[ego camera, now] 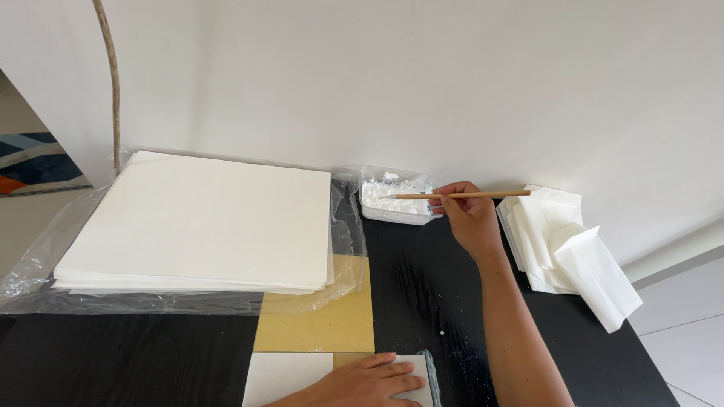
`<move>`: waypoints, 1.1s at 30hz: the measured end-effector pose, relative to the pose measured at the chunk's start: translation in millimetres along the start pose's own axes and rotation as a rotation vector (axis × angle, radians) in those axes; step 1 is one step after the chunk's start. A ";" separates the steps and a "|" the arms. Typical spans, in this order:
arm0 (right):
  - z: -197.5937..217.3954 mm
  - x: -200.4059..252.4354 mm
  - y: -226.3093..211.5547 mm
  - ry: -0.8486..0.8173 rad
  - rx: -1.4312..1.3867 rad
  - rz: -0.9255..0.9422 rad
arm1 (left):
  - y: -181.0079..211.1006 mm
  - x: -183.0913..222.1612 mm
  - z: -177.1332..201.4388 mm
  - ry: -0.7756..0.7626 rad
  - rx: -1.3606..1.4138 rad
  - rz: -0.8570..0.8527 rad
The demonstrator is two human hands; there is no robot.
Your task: Applying adhesive to paper sheets and folding them to assemble paper bags.
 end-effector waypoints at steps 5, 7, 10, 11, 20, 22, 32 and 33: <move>8.6 -0.4 2.9 -0.004 0.146 0.048 | 1.2 0.6 1.7 -0.014 -0.016 0.015; 10.3 0.0 -0.3 -0.001 0.199 0.067 | 0.6 0.6 2.2 -0.030 0.015 0.019; 9.0 1.0 -8.1 0.047 0.154 0.046 | -0.2 0.8 0.1 -0.021 -0.031 0.004; 7.0 1.2 -8.9 0.046 0.104 0.032 | 1.4 1.7 2.7 -0.007 -0.049 0.004; 11.1 0.9 -6.5 0.057 0.150 0.076 | 19.4 1.9 32.5 0.006 -0.042 0.002; 22.1 3.6 -16.3 0.120 0.114 0.116 | 28.5 2.0 46.6 -0.045 -0.018 0.017; 75.4 114.7 -82.2 0.160 0.127 0.487 | 72.0 2.3 111.9 -0.192 0.107 0.202; 78.4 130.2 -82.2 0.112 0.191 0.476 | 72.5 2.4 113.2 -0.163 0.096 0.207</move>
Point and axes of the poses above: each hand's wrist, its own x-axis away from the middle knuckle, its own z-axis out of the back of the hand, y = z × x, the point moved 2 cm from there along -x, towards the middle knuckle, and after that the axes turned 15 degrees about z, right-handed, at the moved point
